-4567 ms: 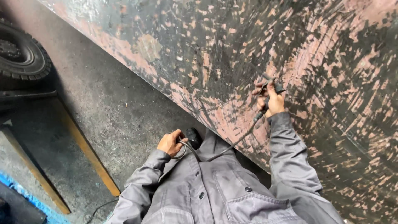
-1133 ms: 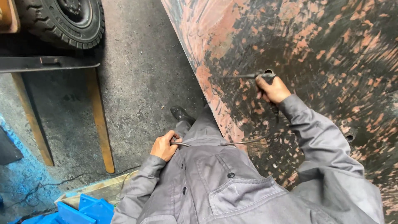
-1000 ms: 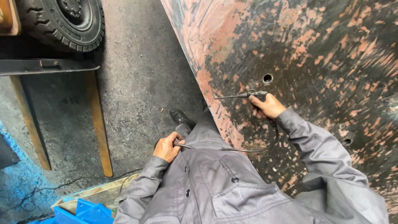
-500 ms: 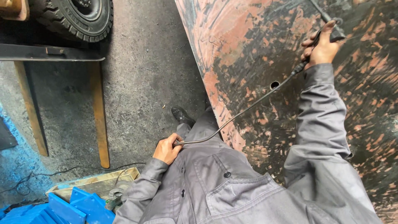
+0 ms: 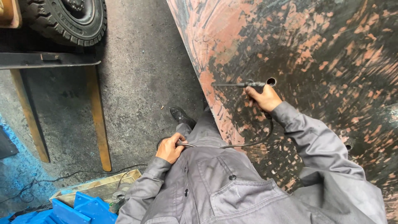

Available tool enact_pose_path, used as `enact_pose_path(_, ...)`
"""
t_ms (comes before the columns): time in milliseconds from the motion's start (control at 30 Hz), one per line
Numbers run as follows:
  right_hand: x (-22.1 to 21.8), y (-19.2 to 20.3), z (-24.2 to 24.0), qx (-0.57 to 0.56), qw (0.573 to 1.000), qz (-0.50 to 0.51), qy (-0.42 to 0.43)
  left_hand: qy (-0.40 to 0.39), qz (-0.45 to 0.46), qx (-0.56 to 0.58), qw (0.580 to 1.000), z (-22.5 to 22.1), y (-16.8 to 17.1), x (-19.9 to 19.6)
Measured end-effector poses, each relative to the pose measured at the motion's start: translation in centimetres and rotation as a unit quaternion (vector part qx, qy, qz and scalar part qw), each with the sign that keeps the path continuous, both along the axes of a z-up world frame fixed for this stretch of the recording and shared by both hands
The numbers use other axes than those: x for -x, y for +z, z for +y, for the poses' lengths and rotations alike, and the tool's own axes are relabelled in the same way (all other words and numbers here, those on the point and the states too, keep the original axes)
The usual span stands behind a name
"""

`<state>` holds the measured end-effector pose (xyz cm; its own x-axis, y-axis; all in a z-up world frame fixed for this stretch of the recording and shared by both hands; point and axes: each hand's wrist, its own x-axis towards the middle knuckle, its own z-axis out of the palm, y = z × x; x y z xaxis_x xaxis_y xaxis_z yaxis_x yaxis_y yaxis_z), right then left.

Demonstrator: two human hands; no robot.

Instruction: Cleaning a large metal surface by wiping it with a rag and then using an air blow gun to remove dust and debris.

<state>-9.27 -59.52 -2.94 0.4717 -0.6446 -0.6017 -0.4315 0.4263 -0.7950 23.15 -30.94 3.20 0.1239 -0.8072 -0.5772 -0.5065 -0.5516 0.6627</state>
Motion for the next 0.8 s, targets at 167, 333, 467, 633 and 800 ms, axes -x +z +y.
enact_pose_path(167,1.1,-1.2,-0.4,-0.034,0.998,-0.029,-0.052,-0.021,-0.002,0.021,1.000,-0.7,-0.3,0.2)
enact_pose_path(333,-0.9,-0.3,-5.3,-0.009,0.991,-0.043,-0.129,-0.032,-0.015,0.011,0.999,-1.4,0.3,0.2)
enact_pose_path(467,-1.8,-0.5,-6.1,-0.039,0.997,-0.036,-0.056,-0.018,-0.020,0.025,0.999,-0.8,0.2,-0.6)
enact_pose_path(633,-2.9,-1.3,-5.7,-0.050,0.998,-0.005,0.026,0.010,-0.019,0.013,1.000,-1.7,1.0,-1.2)
enact_pose_path(800,-3.4,-2.3,-8.5,-0.004,0.996,-0.032,-0.078,-0.002,-0.023,0.020,1.000,-3.6,0.9,-2.7)
